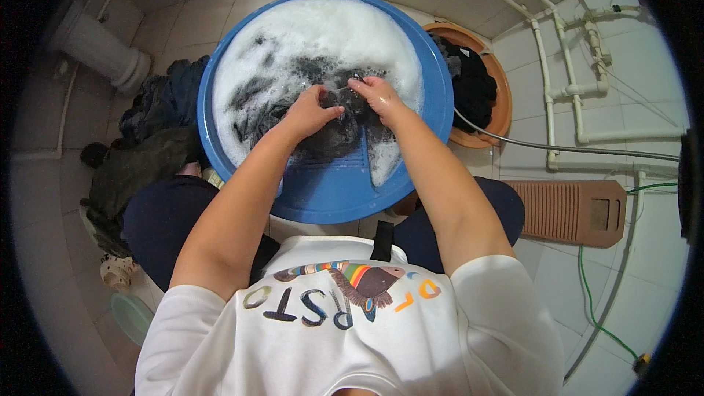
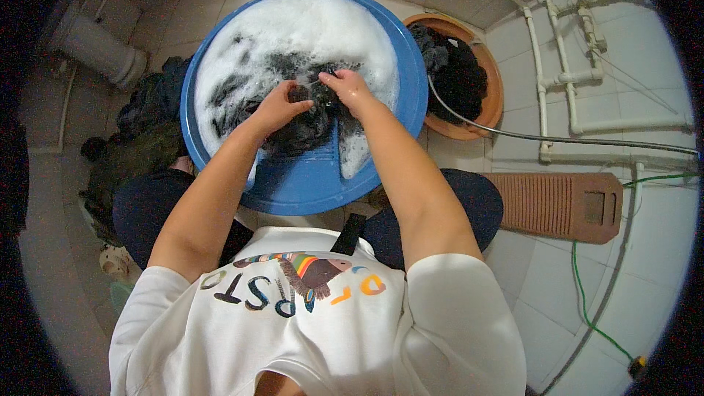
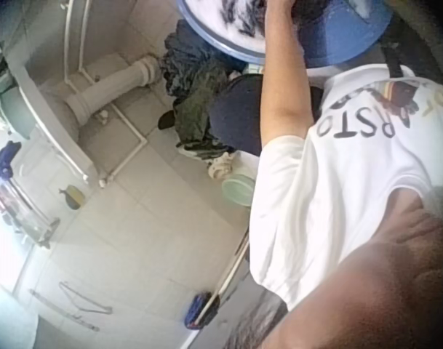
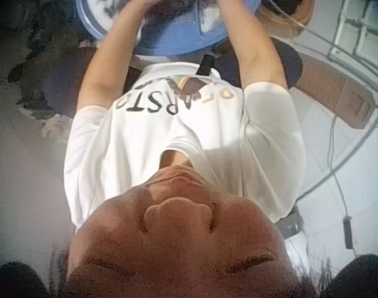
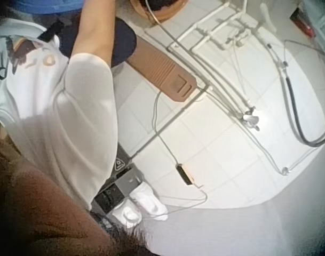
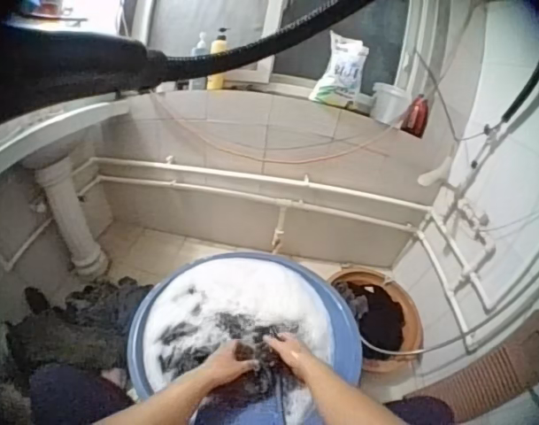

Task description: The person hand-washes a dark garment in a blue basin filled with soapy water. They repeatedly submerge, scrub, and wring the fabric by hand throughout the clip.

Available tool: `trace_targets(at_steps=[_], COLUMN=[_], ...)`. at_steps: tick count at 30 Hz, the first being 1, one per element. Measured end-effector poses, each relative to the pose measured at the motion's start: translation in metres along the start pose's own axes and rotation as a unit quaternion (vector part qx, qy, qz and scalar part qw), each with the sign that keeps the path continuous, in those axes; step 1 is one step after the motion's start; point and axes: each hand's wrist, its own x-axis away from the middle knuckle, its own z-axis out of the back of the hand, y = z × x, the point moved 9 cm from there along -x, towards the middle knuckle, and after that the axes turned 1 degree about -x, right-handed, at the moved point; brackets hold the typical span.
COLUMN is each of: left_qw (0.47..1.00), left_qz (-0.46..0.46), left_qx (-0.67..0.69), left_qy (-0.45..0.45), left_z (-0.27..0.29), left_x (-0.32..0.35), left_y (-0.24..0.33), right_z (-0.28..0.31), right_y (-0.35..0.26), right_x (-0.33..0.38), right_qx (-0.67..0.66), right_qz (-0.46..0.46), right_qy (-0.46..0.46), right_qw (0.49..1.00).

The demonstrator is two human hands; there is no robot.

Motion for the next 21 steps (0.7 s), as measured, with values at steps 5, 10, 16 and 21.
trace_targets(at_steps=[5,10,16,21], left_qw=[0.993,0.931,0.930,0.822], left_qz=[0.019,0.132,0.146,0.199], left_qx=[0.110,0.338,0.334,0.524], left_qy=[-0.036,-0.036,0.051,0.098], left_z=[-0.015,-0.012,-0.011,-0.007], left_x=[-0.002,0.004,0.012,0.016], left_y=[-0.003,-0.013,-0.008,-0.023], right_z=[0.026,-0.035,0.000,-0.049], right_y=[0.067,-0.016,0.045,-0.078], right_x=[-0.021,0.017,-0.001,0.075], right_qx=[0.174,0.166,0.005,0.074], right_qz=[-0.068,0.085,-0.037,0.190], right_qy=[0.146,-0.061,0.161,0.182], right_qw=[0.972,0.981,0.986,0.962])
